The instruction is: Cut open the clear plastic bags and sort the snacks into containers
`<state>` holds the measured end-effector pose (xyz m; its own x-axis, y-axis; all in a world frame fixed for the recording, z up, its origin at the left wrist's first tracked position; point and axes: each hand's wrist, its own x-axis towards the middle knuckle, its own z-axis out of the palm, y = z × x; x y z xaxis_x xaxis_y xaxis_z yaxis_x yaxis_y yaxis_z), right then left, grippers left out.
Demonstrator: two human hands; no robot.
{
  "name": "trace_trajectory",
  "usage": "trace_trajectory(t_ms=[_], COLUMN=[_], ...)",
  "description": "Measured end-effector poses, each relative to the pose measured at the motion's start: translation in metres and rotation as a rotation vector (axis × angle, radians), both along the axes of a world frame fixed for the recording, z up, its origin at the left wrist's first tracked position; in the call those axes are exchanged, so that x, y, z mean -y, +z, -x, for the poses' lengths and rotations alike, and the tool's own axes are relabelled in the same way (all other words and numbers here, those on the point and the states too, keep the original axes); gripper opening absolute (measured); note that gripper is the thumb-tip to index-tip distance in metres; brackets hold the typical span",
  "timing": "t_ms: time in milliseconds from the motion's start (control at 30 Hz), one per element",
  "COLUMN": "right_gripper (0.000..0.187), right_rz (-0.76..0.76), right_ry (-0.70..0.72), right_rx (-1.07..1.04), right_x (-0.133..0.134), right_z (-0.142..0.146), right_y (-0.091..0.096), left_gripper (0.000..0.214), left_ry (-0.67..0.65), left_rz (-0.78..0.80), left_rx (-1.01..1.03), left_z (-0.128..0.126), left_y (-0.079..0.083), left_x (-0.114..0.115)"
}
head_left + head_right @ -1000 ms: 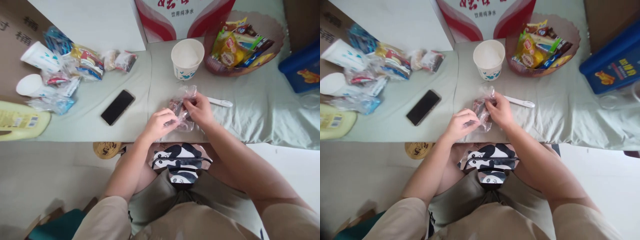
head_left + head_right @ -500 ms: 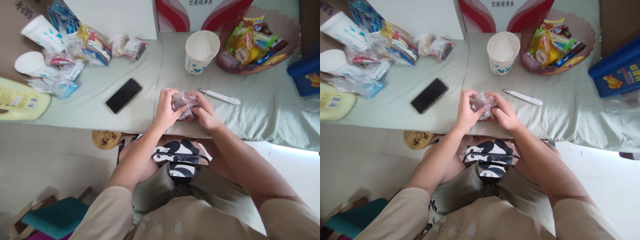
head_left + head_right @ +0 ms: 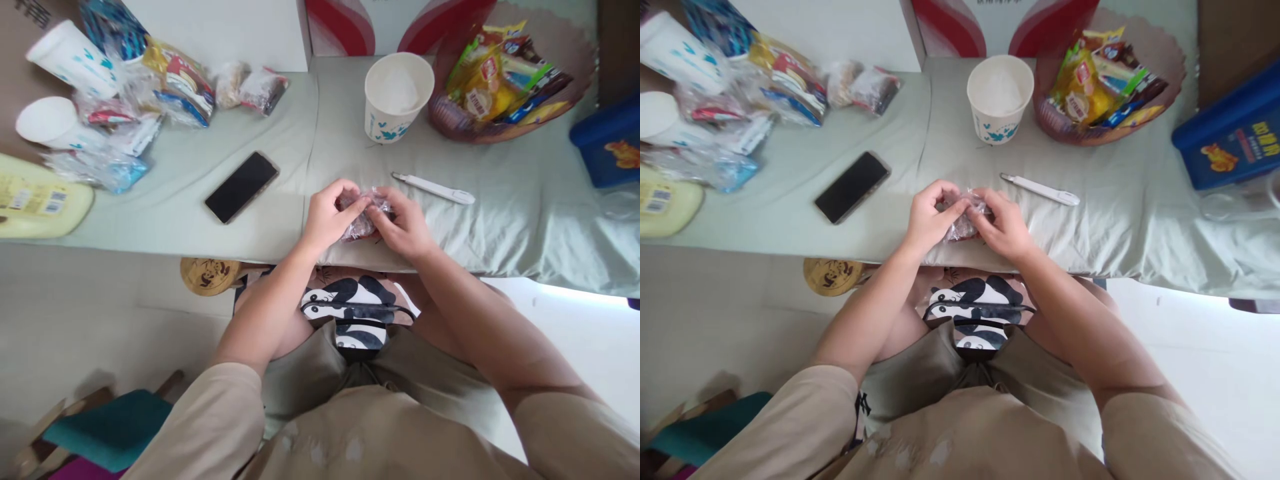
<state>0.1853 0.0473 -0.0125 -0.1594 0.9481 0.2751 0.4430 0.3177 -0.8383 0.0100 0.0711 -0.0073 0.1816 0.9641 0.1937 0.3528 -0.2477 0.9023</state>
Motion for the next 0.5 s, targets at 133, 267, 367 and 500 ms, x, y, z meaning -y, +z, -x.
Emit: trace_trajectory(t_ms=[133, 267, 367, 500], right_gripper=[0.029, 0.021, 0.037, 0.049], right_rz=[-0.057, 0.059, 0.095, 0.116], right_ry=[-0.038, -0.121, -0.144, -0.046], right_rx=[-0.015, 0.043, 0.059, 0.035], right_x=[-0.003, -0.008, -0.012, -0.013], right_z=[-0.001, -0.002, -0.004, -0.009], right_y=[0.004, 0.003, 0.0, 0.0], left_gripper=[0.025, 0.042, 0.03, 0.024], left_ry=[0.038, 0.115, 0.025, -0.09], left_rz=[-0.035, -0.066, 0.076, 0.211], left_rx=[-0.104, -0.295, -0.36, -0.207], left_z=[0.0, 0.005, 0.01, 0.015], left_y=[-0.005, -0.003, 0.007, 0.016], left_x=[-0.001, -0.003, -0.001, 0.004])
